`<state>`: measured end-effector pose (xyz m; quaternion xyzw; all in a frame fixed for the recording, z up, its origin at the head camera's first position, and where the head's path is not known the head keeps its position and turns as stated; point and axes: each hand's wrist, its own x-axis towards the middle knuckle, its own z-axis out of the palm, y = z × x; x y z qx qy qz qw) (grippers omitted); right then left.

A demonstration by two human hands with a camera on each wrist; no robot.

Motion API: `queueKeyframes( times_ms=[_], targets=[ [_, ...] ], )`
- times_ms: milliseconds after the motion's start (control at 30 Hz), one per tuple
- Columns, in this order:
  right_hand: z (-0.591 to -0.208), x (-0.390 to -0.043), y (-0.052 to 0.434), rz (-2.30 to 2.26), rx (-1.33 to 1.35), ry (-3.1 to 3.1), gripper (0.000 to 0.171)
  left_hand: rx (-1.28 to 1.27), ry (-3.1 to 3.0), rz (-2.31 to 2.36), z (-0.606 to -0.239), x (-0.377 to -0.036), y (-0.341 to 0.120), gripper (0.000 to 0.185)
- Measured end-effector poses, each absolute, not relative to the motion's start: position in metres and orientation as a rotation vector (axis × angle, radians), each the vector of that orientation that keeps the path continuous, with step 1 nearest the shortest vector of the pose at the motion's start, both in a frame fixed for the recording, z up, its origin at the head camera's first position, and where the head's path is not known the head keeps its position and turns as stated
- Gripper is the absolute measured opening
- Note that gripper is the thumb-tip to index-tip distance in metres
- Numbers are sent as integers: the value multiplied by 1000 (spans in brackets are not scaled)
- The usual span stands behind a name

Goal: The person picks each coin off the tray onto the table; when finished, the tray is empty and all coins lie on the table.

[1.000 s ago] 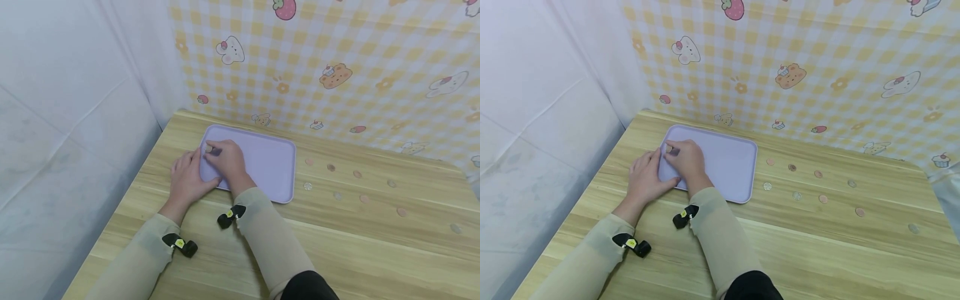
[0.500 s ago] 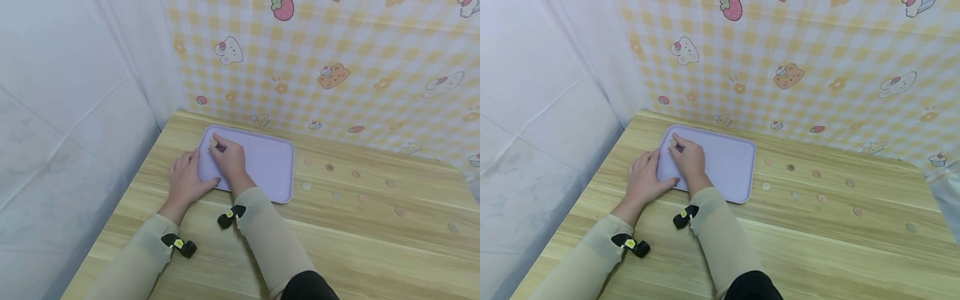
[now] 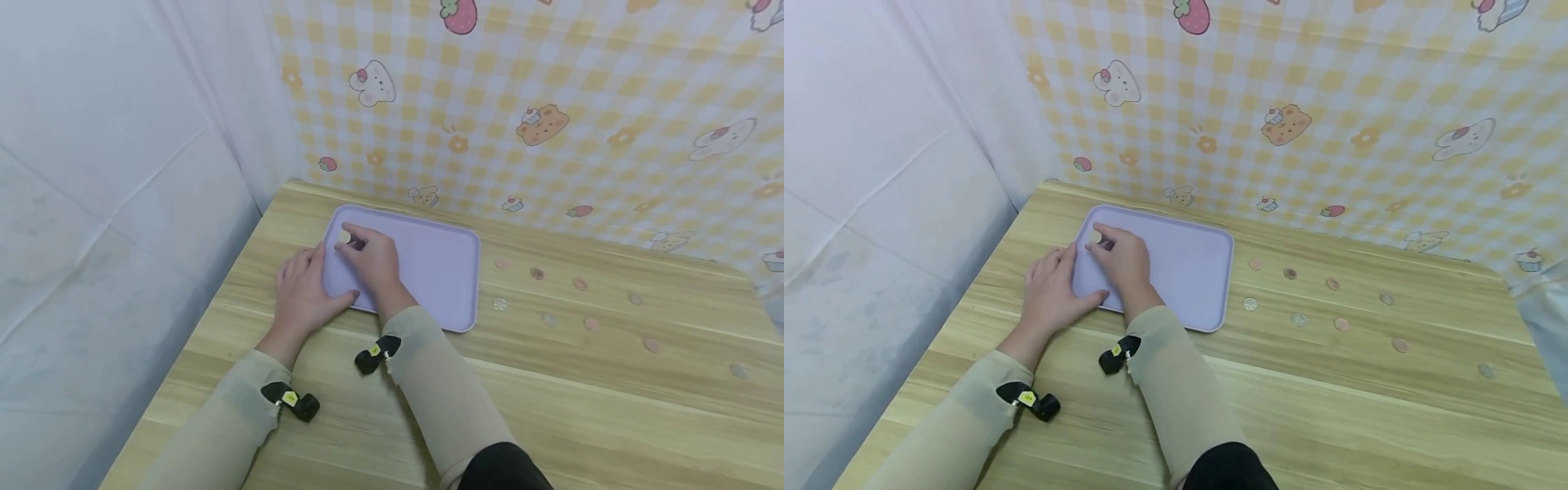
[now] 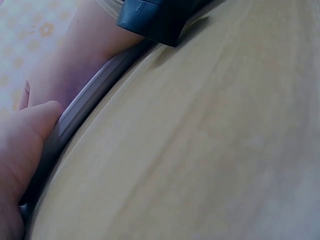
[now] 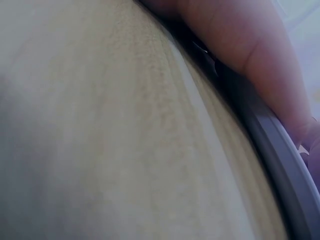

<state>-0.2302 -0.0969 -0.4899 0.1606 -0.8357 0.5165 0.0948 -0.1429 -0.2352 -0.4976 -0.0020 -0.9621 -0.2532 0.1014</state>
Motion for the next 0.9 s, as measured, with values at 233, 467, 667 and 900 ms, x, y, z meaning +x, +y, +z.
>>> queueKeyframes(
  times_ms=[233,467,667,900],
  targets=[
    [-489,-228,-93,1505,497,-2495,38,-5,-2841,-765,-498,-141,-235,118],
    [-487,-220,-83,1454,518,-2435,37,-20,-2846,-755,-495,-141,-233,119],
    [-483,-215,-70,1441,496,-2395,36,-30,-2849,-756,-493,-142,-232,119],
    [-484,-212,-50,1477,505,-2376,35,-23,-2869,-752,-491,-143,-232,119]
  ],
)
